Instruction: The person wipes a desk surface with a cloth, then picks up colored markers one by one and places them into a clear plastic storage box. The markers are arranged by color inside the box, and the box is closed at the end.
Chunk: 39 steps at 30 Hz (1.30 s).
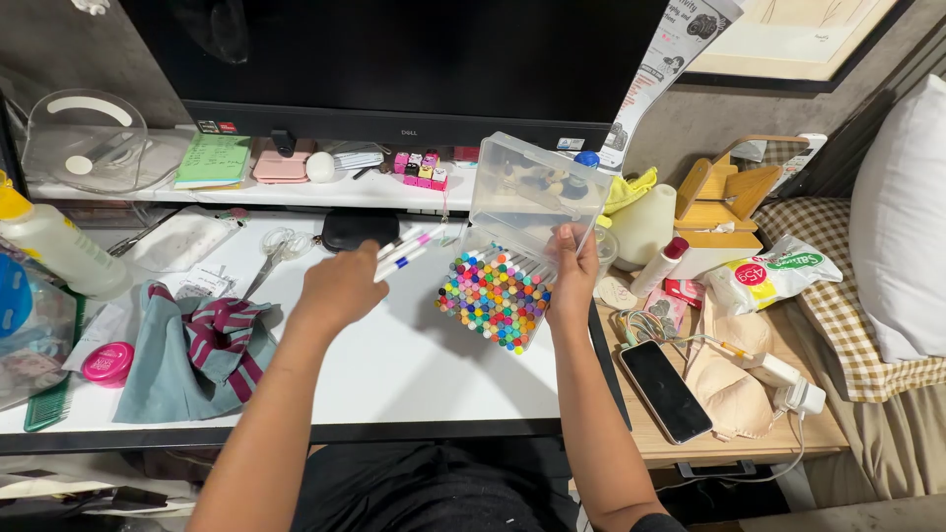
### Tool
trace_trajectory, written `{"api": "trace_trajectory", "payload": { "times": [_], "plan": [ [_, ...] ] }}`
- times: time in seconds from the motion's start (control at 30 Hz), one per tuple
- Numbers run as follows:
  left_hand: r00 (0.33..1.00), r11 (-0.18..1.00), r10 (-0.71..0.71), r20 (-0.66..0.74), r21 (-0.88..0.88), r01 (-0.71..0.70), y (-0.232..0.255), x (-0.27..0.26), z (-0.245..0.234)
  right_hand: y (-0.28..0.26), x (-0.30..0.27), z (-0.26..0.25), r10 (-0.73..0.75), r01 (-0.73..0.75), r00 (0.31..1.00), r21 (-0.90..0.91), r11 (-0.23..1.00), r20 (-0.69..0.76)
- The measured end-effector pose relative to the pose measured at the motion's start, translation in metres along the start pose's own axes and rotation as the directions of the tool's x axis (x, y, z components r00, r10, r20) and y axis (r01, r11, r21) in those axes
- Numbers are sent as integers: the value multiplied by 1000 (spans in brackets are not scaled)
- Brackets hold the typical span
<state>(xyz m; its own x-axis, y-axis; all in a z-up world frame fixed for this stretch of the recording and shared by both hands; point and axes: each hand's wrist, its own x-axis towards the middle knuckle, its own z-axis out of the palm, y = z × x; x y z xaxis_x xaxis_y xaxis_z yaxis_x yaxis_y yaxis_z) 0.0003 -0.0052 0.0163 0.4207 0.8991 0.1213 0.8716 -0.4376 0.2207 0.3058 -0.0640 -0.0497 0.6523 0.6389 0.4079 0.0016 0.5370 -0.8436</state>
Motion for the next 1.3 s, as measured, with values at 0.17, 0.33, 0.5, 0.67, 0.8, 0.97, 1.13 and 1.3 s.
{"api": "trace_trajectory", "payload": {
  "times": [0.17,0.33,0.5,0.67,0.8,0.97,1.13,1.3],
  "plan": [
    [984,983,178,31,32,-179,47,-1,-29,1,-2,-1,14,-14,1000,26,1000,14],
    [966,942,242,93,215,-257,67,20,-27,-2,2,0,9,-10,1000,11,1000,23],
    [878,965,76,472,187,-184,79,55,-66,-4,2,1,19,-19,1000,-2,1000,19],
    [848,902,38,529,347,-257,118,87,-66,-6,2,0,16,-16,999,-20,1000,31],
    [847,824,5,531,478,-304,138,113,-60,-9,6,1,39,-39,999,-50,998,15],
    [875,803,-27,483,532,-268,143,124,-42,-9,7,2,32,-31,999,-39,999,28],
    [891,745,-72,448,618,-251,173,121,-16,-5,10,0,46,-48,998,37,998,39],
    [894,727,-47,445,629,-275,207,116,-23,-4,24,-4,115,-117,993,77,990,33]
  ]
}}
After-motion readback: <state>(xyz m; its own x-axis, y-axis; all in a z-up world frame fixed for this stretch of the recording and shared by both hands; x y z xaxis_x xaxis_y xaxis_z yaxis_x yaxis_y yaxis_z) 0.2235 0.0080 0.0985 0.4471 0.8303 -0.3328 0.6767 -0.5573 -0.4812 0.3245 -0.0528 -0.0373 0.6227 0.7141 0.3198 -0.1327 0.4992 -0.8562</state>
